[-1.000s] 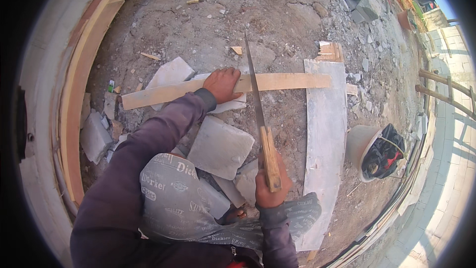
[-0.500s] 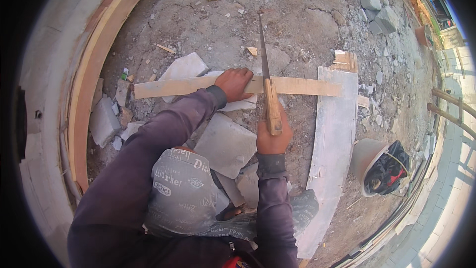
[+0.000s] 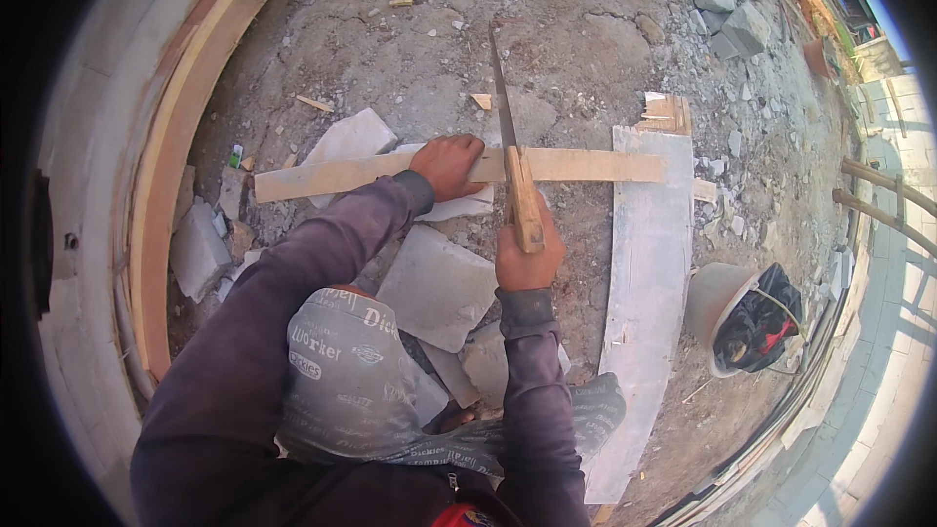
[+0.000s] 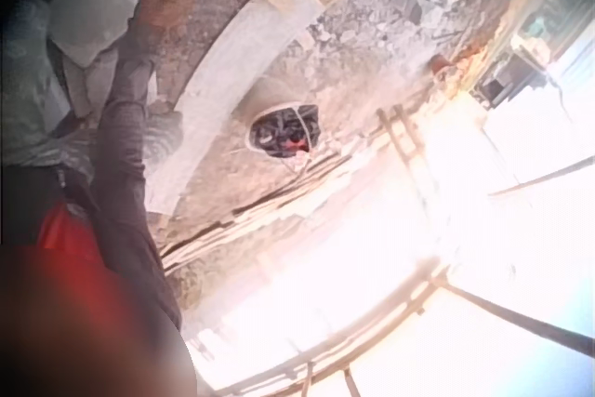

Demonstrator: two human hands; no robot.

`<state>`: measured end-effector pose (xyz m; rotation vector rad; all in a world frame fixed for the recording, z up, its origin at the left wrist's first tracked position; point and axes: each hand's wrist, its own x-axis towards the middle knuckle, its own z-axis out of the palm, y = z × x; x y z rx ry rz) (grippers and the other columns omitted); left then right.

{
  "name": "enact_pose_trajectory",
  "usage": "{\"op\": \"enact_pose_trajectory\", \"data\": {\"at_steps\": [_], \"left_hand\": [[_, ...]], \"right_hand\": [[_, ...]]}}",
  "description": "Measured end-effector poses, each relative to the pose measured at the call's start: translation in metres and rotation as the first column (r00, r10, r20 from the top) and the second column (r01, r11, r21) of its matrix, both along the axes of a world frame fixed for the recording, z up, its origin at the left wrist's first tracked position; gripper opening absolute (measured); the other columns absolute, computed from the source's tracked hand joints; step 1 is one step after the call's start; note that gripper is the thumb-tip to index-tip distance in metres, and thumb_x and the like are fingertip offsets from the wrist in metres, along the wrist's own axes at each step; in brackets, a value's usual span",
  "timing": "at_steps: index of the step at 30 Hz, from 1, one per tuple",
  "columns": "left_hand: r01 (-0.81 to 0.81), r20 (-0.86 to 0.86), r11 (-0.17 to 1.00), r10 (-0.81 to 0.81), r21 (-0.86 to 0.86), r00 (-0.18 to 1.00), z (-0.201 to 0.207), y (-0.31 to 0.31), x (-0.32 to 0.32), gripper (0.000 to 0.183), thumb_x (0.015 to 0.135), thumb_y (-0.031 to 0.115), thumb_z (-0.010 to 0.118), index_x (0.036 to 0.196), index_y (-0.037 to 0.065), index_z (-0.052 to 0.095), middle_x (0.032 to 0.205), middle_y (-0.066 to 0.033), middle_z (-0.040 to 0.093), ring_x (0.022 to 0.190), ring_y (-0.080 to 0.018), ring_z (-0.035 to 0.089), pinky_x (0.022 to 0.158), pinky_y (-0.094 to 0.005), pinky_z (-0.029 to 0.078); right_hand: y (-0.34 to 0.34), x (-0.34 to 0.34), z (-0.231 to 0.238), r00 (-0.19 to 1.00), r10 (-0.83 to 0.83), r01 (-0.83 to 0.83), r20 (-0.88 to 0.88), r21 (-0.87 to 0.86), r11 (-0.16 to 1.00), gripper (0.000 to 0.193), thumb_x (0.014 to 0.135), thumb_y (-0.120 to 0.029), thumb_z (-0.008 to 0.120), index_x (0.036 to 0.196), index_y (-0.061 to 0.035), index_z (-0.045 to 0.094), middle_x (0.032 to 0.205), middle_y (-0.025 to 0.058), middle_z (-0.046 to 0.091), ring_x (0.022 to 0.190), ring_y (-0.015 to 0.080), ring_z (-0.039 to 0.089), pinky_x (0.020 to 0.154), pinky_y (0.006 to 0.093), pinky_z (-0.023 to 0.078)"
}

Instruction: The person walks through a construction site, picks up a hand saw, and begins cutting a wooden plank resting on concrete blocks. The person repeatedly saws the wood, adjusting the plank's position as needed.

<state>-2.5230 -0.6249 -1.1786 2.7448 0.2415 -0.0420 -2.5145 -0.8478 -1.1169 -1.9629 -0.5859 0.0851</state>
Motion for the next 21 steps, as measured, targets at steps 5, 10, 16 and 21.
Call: {"op": "enact_pose_trajectory", "data": {"at_steps": [5, 10, 16, 21], "left_hand": [[-0.022, -0.009, 1.0, 0.022, 0.014, 1.0, -0.003, -0.004, 0.004, 0.054, 0.082, 0.041, 0.081, 0.112, 0.004, 0.056, 0.111, -0.0179, 0.066, 0.108, -0.0372, 0.066, 0.093, -0.0474, 0.053], [-0.012, -0.01, 0.999, 0.013, 0.046, 1.0, -0.014, -0.005, 0.004, 0.055, 0.081, 0.038, 0.084, 0.112, 0.005, 0.054, 0.11, -0.017, 0.065, 0.106, -0.0371, 0.066, 0.091, -0.0466, 0.054], [-0.023, 0.011, 0.999, 0.022, 0.036, 1.0, -0.002, -0.007, 0.007, 0.055, 0.078, 0.034, 0.086, 0.11, 0.004, 0.054, 0.109, -0.019, 0.065, 0.103, -0.0395, 0.067, 0.089, -0.0485, 0.054], [-0.011, 0.025, 0.998, 0.01, 0.067, 1.0, -0.004, -0.01, 0.005, 0.055, 0.077, 0.033, 0.088, 0.109, 0.004, 0.054, 0.108, -0.0195, 0.066, 0.101, -0.0413, 0.067, 0.087, -0.0494, 0.054]], "right_hand": [[-0.106, -0.099, 0.083, 0.974, -0.104, 0.076, -0.2, -0.141, 0.987, 0.061, 0.08, -0.004, 0.069, 0.14, -0.0046, 0.06, 0.107, 0.0206, 0.073, 0.095, 0.0363, 0.076, 0.082, 0.0355, 0.058], [-0.196, -0.173, 0.117, 0.893, -0.123, 0.017, -0.432, -0.24, 0.971, 0.063, 0.083, -0.002, 0.065, 0.145, -0.0028, 0.055, 0.11, 0.014, 0.076, 0.095, 0.0277, 0.078, 0.085, 0.033, 0.058], [-0.011, -0.009, 0.022, 0.987, -0.051, 0.062, -0.156, 0.069, 0.996, 0.06, 0.082, -0.003, 0.065, 0.141, -0.0054, 0.057, 0.092, 0.0239, 0.07, 0.08, 0.0344, 0.074, 0.073, 0.0379, 0.058], [-0.077, -0.075, 0.066, 0.932, -0.045, 0.025, -0.359, -0.061, 0.998, 0.069, 0.082, -0.002, 0.065, 0.149, -0.0083, 0.051, 0.09, 0.0216, 0.07, 0.082, 0.0386, 0.073, 0.074, 0.0398, 0.058]]}}
